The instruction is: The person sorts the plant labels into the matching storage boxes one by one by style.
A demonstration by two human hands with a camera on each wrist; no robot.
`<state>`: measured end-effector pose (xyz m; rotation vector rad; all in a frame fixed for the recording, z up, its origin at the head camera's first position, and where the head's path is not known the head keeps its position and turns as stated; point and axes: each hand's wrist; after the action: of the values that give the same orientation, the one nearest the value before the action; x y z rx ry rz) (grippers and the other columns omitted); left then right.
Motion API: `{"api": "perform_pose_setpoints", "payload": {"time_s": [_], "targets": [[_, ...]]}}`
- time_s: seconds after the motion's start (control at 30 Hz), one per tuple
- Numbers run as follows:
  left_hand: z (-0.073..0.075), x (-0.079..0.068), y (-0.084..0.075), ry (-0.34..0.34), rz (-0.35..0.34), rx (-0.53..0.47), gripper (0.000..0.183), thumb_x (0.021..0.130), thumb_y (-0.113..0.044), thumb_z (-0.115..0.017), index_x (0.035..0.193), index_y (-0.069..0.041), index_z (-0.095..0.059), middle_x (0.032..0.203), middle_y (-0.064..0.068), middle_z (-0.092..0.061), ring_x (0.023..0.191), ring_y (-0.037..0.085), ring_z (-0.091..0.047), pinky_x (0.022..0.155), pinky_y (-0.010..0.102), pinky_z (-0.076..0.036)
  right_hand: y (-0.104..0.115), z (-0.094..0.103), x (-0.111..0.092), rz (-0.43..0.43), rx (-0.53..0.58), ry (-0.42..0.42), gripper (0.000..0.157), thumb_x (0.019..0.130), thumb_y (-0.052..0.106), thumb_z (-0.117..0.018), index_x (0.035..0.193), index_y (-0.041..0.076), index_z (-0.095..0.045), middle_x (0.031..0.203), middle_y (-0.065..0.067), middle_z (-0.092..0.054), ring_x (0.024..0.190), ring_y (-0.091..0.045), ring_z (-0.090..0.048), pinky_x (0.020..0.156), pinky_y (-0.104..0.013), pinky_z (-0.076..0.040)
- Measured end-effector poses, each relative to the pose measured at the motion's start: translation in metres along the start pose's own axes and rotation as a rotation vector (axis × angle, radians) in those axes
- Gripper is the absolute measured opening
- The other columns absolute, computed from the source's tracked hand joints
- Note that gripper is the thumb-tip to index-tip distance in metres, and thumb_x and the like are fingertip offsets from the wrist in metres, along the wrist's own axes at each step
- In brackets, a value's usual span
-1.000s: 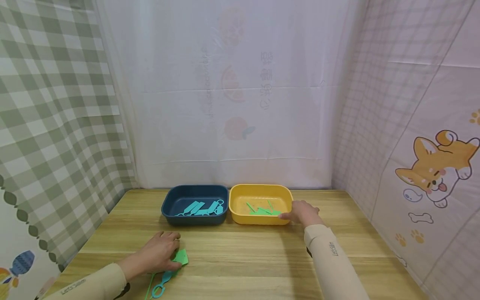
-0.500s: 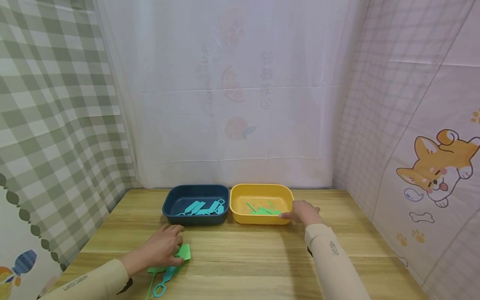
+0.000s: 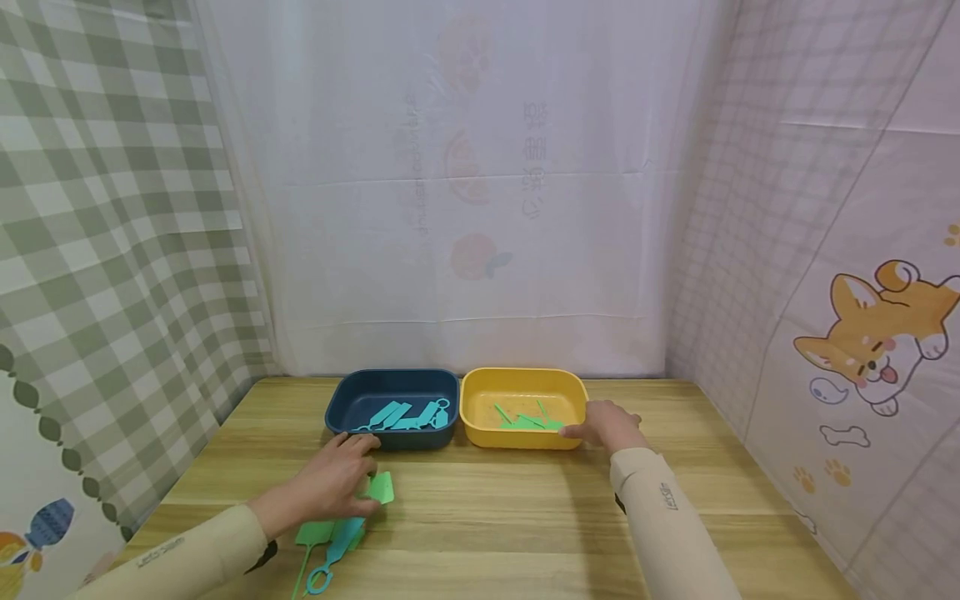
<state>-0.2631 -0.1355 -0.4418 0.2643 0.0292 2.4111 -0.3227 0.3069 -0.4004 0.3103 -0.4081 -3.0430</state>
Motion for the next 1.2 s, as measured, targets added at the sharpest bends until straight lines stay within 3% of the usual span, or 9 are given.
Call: {"api": "perform_pose_setpoints", "payload": {"time_s": [0.27,0.53,0.73,1.07,1.2], "targets": [[0.008,0.022,-0.007,0.001,-0.015,0.042,0.044,0.079,-0.054,-0.074,0.091,-0.012,-0.074,0.131,0.012,-0.056,0.123,0.032,-0.053,0.099,0.060,-0.043,-0.001,-0.001,0.000,0.004,0.004,-0.005,0.073,0.089,0.052,-0.068,0.131,-0.007,-0.055,0.125,-0.029,-0.059,0.113,-0.047,-0.055,0.087,-0.070,-0.040],[0.015,0.049,-0.012,0.004,0.002,0.071,0.040,0.081,-0.056,-0.071,0.076,-0.016,-0.067,0.135,0.012,-0.055,0.125,0.031,-0.053,0.102,0.058,-0.041,-0.002,-0.002,0.000,0.006,-0.001,-0.010,0.074,0.089,0.054,-0.068,0.132,-0.006,-0.055,0.125,-0.029,-0.060,0.113,-0.047,-0.056,0.086,-0.068,-0.041],[0.020,0.070,-0.013,0.022,0.046,0.061,0.040,0.082,-0.055,-0.072,0.082,-0.015,-0.071,0.137,0.012,-0.053,0.128,0.031,-0.050,0.106,0.058,-0.037,0.000,-0.001,-0.001,0.010,0.010,-0.006,0.075,0.090,0.051,-0.068,0.136,-0.007,-0.052,0.129,-0.031,-0.057,0.116,-0.049,-0.054,0.087,-0.071,-0.039],[0.019,0.105,-0.017,0.042,0.100,0.064,0.044,0.084,-0.055,-0.070,0.097,-0.012,-0.075,0.142,0.012,-0.051,0.132,0.030,-0.046,0.107,0.058,-0.037,0.001,0.000,0.000,0.021,0.010,0.021,0.060,0.093,0.044,-0.068,0.131,-0.001,-0.055,0.128,-0.029,-0.058,0.116,-0.051,-0.053,0.089,-0.079,-0.032],[0.020,0.121,-0.019,0.044,0.119,0.069,0.045,0.084,-0.054,-0.071,0.098,-0.012,-0.075,0.140,0.011,-0.052,0.132,0.028,-0.046,0.107,0.058,-0.036,0.004,0.002,0.002,0.016,-0.004,0.039,0.049,0.093,0.041,-0.068,0.119,0.001,-0.059,0.121,-0.026,-0.061,0.113,-0.048,-0.055,0.089,-0.082,-0.029]]}}
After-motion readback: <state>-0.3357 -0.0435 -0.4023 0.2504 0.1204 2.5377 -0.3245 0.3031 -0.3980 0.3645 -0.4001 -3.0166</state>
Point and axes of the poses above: each hand's wrist, its own x-axis towards the middle knuckle, its own z-axis out of the back of the hand, y = z × x
